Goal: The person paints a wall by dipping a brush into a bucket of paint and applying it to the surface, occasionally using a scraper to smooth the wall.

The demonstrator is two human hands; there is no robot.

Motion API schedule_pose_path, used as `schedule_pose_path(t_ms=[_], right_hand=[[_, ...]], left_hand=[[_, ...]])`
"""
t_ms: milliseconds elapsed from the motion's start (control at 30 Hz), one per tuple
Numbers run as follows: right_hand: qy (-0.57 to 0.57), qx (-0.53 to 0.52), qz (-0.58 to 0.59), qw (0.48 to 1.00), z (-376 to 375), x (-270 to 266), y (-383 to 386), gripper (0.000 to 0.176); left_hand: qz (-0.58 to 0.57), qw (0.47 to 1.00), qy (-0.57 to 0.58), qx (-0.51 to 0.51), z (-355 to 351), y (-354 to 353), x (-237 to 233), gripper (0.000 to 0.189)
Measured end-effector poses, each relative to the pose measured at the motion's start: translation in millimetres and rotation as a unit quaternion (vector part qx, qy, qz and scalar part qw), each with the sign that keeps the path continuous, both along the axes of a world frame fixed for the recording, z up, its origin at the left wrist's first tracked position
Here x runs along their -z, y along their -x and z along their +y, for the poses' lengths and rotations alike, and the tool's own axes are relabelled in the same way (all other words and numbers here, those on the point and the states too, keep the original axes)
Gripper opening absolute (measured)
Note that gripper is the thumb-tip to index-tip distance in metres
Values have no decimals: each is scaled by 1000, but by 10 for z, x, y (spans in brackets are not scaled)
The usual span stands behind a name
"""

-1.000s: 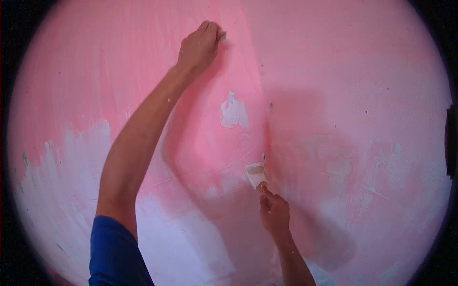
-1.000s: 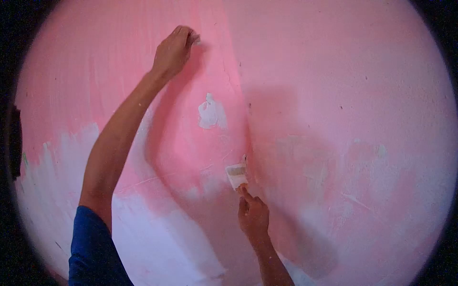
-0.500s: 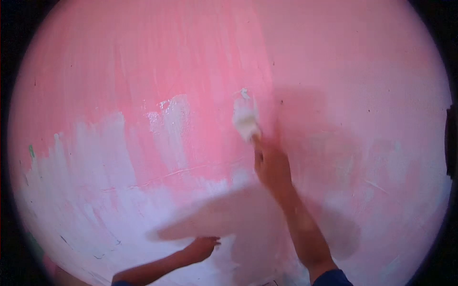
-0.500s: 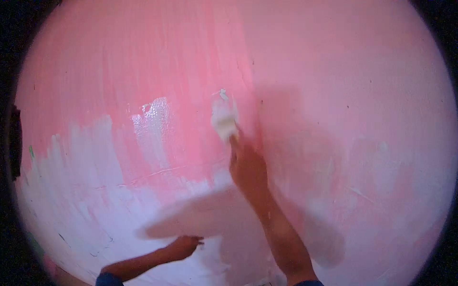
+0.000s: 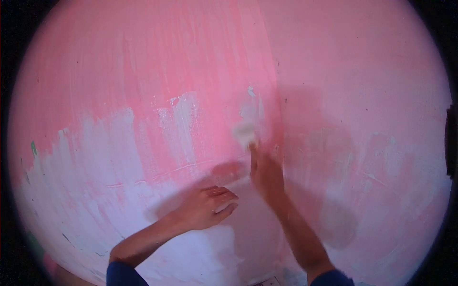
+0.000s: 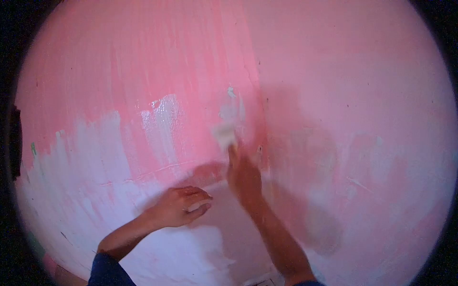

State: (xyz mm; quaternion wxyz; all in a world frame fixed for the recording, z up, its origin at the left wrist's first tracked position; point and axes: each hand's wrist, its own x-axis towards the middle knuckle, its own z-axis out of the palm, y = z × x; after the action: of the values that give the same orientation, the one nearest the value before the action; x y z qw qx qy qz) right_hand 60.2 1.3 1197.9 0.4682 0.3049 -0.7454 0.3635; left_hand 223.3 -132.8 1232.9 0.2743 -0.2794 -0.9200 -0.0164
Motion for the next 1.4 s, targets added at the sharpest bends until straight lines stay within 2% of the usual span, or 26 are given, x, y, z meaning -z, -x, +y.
schedule_pose_path(t_ms=[67, 133, 167, 267, 300, 367, 400, 467, 533, 567, 633, 700, 767, 800, 867, 900, 1000, 1033, 1067, 1100, 1167, 1200, 1233, 1300, 1367, 1400], right_hand=[[-117, 29, -171, 978, 218, 697, -258, 35], [-192, -53, -234, 951, 556, 985, -300, 33], [-194, -51, -230, 952, 619, 801, -378, 33], [-17, -36, -62, 997, 631, -252, -409, 27], [49, -44, 24, 998, 536, -594, -328, 26], [78, -93, 81, 989, 292, -1043, -85, 28], [80, -96, 83, 989, 128, -944, -2, 28], [38, -36, -14, 999, -145, -418, 35, 37], [-8, 44, -26, 999, -130, 551, -185, 37], [-82, 7, -193, 978, 27, 804, -412, 35], [-113, -42, -239, 963, 334, 1111, -432, 31], [-135, -77, -228, 961, 593, 1003, -466, 25], [-26, -55, -88, 994, 667, 246, -400, 25], [86, -79, -60, 991, 624, -195, -363, 25], [81, -49, 50, 994, 522, -811, -31, 25], [87, -50, 95, 990, 410, -915, 192, 26], [91, -13, 98, 991, 69, -156, 442, 33], [28, 68, 55, 996, 83, 254, 270, 37], [-9, 15, -105, 994, 182, 678, 62, 38], [-58, 33, -185, 980, 257, 1073, -79, 38], [-94, -24, -285, 953, 511, 1762, -251, 31], [-97, -71, -327, 937, 612, 1983, -255, 29], [-94, -68, -330, 937, 672, 1994, -326, 29], [59, -128, -326, 935, 792, 1931, -444, 28], [78, -141, -332, 929, 781, 1911, -451, 29], [96, -153, -332, 926, 774, 1880, -435, 30]], left_hand=[[40, 999, 2, 17, -19, -62, -89, 17], [23, 999, -8, -20, -38, -114, -175, 17], [7, 998, -18, -59, -29, -129, -207, 17], [-24, 997, -42, -57, 22, 7, -202, 17], [-24, 997, -40, -59, 72, 59, -188, 17], [-7, 999, -39, -26, 164, 142, -168, 18], [-5, 999, -38, -29, 152, 139, -161, 18], [31, 999, 26, -23, 116, 121, -128, 18], [20, 999, 4, -38, 26, -8, -164, 19], [5, 998, -14, -53, -11, -86, -182, 19], [-15, 996, -3, -83, -65, -178, -229, 19], [-14, 994, 4, -109, -49, -187, -316, 20], [-23, 994, -7, -107, 28, -164, -349, 20], [-26, 994, -5, -107, 63, -109, -339, 20], [28, 999, 7, -33, 146, 46, -311, 19], [26, 999, 10, -33, 206, 73, -300, 19], [7, 999, -1, -34, 241, 77, -272, 19], [16, 1000, -1, -26, 189, 69, -270, 19], [24, 1000, -3, -17, 157, 69, -252, 19], [16, 1000, -5, -14, 135, 73, -240, 19], [21, 998, -50, -44, 99, 108, -280, 19], [5, 998, -30, -61, 101, 142, -335, 22], [2, 998, -28, -57, 116, 208, -405, 22], [212, 975, 51, -40, 146, 409, -568, 28], [229, 955, 61, -177, 125, 739, -737, 34], [227, 955, 62, -178, 91, 909, -799, 34]])
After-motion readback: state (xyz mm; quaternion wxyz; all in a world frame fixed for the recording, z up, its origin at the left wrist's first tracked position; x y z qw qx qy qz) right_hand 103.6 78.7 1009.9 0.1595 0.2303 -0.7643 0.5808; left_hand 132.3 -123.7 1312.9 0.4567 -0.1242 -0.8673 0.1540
